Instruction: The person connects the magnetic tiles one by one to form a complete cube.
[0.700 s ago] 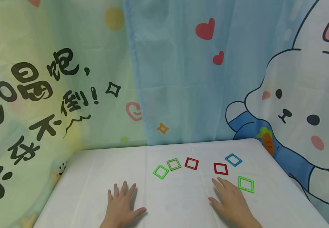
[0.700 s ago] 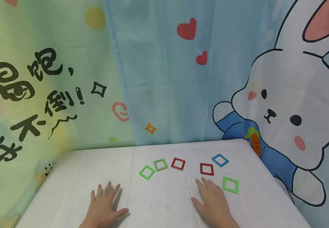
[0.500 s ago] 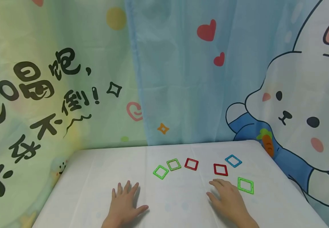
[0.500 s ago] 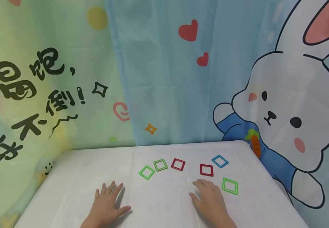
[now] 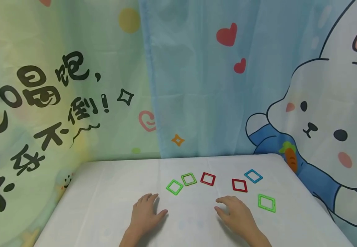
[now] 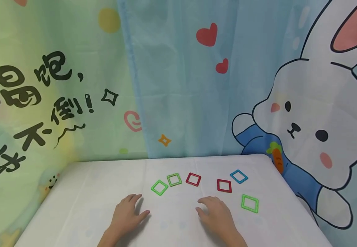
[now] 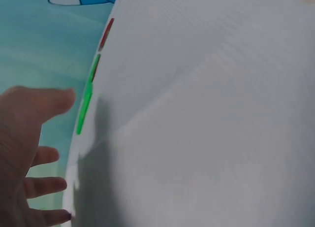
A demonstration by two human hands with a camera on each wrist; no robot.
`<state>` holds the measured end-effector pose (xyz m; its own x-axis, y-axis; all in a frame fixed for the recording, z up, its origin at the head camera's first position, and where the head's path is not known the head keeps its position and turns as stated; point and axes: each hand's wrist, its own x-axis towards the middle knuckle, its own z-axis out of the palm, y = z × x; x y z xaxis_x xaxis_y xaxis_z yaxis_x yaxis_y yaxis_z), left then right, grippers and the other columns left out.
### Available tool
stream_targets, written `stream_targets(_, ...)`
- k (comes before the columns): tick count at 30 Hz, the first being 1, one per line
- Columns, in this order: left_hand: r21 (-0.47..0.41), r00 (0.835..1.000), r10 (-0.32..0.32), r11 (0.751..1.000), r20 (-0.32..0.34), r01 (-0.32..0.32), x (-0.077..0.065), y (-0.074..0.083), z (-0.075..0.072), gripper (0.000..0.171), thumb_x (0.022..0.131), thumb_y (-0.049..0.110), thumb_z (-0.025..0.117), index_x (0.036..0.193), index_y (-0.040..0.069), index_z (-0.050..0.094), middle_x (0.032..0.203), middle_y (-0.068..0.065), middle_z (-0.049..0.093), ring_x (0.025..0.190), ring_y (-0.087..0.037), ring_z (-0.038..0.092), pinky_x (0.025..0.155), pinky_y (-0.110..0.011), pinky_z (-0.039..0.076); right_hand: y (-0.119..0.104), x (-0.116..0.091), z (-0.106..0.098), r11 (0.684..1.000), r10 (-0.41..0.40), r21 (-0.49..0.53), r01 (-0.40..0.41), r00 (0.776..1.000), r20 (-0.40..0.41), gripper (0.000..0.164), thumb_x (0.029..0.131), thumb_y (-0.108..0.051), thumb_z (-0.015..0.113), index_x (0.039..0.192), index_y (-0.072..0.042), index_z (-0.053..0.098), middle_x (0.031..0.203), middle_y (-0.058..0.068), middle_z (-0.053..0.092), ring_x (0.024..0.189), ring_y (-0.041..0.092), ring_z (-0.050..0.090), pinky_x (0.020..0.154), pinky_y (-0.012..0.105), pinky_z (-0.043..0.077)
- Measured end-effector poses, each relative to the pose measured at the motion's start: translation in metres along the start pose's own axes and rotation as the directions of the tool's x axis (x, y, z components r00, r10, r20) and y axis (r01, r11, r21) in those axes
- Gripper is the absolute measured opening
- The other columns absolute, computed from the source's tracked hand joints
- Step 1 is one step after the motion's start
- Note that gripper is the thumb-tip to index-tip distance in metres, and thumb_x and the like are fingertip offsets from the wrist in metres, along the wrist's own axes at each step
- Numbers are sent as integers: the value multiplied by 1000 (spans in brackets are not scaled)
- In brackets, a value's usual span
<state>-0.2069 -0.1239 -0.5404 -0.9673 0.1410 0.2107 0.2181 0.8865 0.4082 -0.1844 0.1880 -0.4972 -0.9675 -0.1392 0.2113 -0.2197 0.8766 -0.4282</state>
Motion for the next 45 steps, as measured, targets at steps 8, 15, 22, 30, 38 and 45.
stream_targets(8,-86,994,-50,995,-96,42,22,11,19,59,77,47,78,119,7,64,115,-10,59,110,-34,52,88,-53,40,-10,-1,9,999,16,41,-17,999,31,20,83,-23,77,100,-14,73,98,-2,69,101,24,63,88,46,50)
stream_targets(15,-112,983,-127,987,-130,113,39,21,33,61,72,48,80,116,8,67,104,-8,58,98,-30,51,83,-50,41,-10,0,10,996,13,89,-17,999,44,18,83,-20,77,99,-13,74,95,-5,70,99,22,64,88,45,49)
stream_targets(22,-105,966,-201,977,-163,186,49,30,33,64,65,50,84,109,6,70,98,-9,59,89,-28,50,77,-48,42,-13,-2,18,992,-9,125,2,998,57,12,83,-17,77,95,-14,73,90,-8,70,93,16,65,85,42,50)
stream_targets(30,-87,958,-235,971,-167,223,53,35,36,60,64,51,85,101,6,71,91,-6,57,85,-26,48,74,-48,41,-12,-4,21,991,-19,136,9,997,79,11,84,-16,76,95,-16,73,89,-10,68,89,13,64,83,41,51)
stream_targets(38,-98,956,-251,966,-152,238,53,36,34,57,64,45,85,103,6,72,89,-5,56,84,-25,47,73,-45,40,-11,-6,23,988,-10,157,-9,993,118,10,85,-17,75,95,-17,72,87,-12,67,86,11,62,81,41,51)
stream_targets(45,-97,974,-203,976,-97,194,52,32,30,55,63,44,86,103,9,73,90,-5,55,84,-24,47,74,-45,41,-8,-3,23,987,-7,161,-15,991,135,12,85,-18,75,97,-16,73,89,-11,68,86,11,62,82,41,51)
